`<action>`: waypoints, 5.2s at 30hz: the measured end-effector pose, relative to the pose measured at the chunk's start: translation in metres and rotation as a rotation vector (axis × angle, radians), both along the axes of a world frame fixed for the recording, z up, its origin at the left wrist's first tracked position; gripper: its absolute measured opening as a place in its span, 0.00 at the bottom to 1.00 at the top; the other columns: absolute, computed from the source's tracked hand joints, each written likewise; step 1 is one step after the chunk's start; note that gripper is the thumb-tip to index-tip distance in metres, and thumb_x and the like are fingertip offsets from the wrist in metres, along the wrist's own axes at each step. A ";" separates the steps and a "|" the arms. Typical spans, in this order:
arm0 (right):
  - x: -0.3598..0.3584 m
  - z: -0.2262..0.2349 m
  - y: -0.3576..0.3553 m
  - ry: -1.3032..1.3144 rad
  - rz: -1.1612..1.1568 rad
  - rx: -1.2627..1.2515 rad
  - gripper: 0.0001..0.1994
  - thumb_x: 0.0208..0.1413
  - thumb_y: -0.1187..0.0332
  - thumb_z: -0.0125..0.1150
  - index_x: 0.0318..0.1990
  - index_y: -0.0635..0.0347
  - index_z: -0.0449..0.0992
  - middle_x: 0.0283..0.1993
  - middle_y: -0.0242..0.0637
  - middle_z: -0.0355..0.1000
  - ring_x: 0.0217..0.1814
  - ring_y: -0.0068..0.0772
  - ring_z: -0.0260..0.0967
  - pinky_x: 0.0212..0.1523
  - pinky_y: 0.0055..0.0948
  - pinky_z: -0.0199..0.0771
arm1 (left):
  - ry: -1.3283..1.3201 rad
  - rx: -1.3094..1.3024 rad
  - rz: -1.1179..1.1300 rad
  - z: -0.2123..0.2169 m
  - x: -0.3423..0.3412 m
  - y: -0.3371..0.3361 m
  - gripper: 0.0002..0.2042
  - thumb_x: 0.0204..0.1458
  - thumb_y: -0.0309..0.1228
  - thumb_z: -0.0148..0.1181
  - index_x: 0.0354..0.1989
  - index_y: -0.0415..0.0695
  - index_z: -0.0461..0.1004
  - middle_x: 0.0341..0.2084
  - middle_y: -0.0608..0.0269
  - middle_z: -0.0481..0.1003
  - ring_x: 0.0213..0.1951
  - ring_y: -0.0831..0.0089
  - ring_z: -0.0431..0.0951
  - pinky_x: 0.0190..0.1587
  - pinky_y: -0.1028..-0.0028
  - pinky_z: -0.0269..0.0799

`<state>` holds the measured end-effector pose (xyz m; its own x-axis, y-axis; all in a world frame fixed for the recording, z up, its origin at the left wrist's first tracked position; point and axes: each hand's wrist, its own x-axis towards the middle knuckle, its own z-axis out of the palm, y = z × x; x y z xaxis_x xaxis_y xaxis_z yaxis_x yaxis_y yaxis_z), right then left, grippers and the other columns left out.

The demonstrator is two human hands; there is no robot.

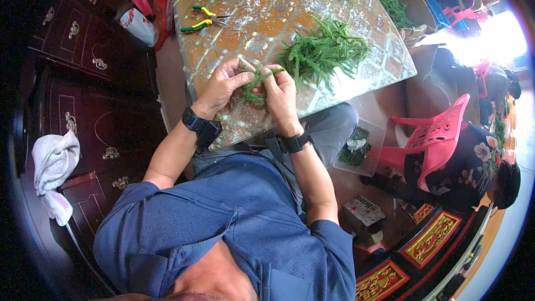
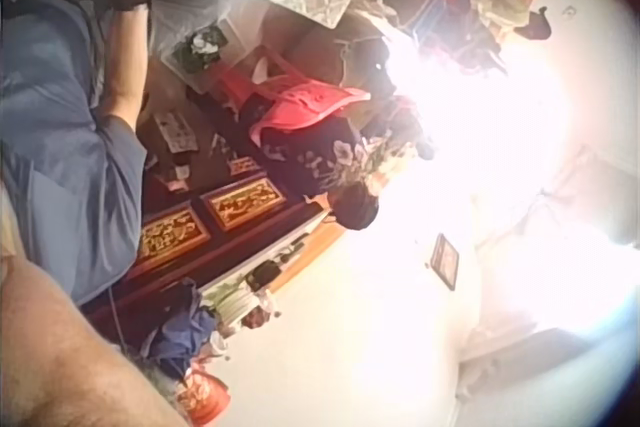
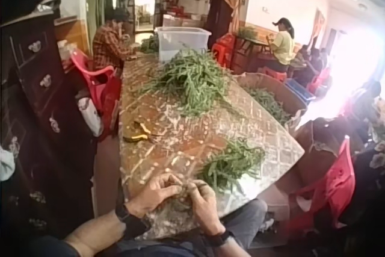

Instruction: Trimming and cleaning green plant bundles using scissors on a work table.

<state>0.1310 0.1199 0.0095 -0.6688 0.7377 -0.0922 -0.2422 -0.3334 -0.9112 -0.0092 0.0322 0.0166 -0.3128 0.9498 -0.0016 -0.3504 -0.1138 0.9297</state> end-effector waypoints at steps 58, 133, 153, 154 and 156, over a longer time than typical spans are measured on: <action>0.005 0.036 0.004 -0.146 0.207 0.480 0.08 0.68 0.67 0.55 0.41 0.65 0.74 0.23 0.29 0.72 0.25 0.18 0.70 0.28 0.22 0.71 | -0.460 0.007 -0.383 0.012 -0.024 -0.010 0.07 0.54 0.28 0.65 0.37 0.39 0.77 0.30 0.64 0.79 0.31 0.75 0.78 0.39 0.75 0.74; -0.013 0.022 -0.020 0.028 0.015 0.166 0.08 0.69 0.67 0.54 0.38 0.61 0.72 0.29 0.29 0.73 0.31 0.21 0.70 0.36 0.21 0.68 | 0.759 0.057 0.436 0.045 0.006 -0.025 0.22 0.55 0.23 0.63 0.58 0.39 0.67 0.43 0.56 0.80 0.40 0.73 0.79 0.43 0.70 0.74; -0.009 0.026 -0.017 -0.253 -0.347 0.975 0.03 0.58 0.78 0.62 0.39 0.64 0.76 0.28 0.42 0.77 0.30 0.36 0.78 0.31 0.28 0.74 | 0.426 0.169 0.340 0.007 -0.001 -0.024 0.04 0.58 0.25 0.61 0.38 0.40 0.73 0.36 0.66 0.79 0.40 0.83 0.75 0.45 0.80 0.71; -0.009 0.029 -0.017 -0.257 -0.358 1.062 0.04 0.57 0.78 0.63 0.38 0.63 0.76 0.29 0.42 0.77 0.30 0.37 0.78 0.32 0.28 0.74 | 0.306 0.146 0.312 0.006 -0.003 -0.022 0.03 0.59 0.25 0.61 0.37 0.41 0.73 0.36 0.66 0.79 0.40 0.83 0.76 0.45 0.79 0.71; -0.010 0.033 -0.017 -0.265 -0.379 1.237 0.05 0.55 0.79 0.64 0.38 0.63 0.76 0.31 0.42 0.78 0.31 0.38 0.78 0.32 0.28 0.75 | 0.066 0.100 0.253 0.005 -0.005 -0.018 0.03 0.59 0.26 0.61 0.36 0.42 0.74 0.37 0.66 0.79 0.41 0.83 0.76 0.45 0.79 0.71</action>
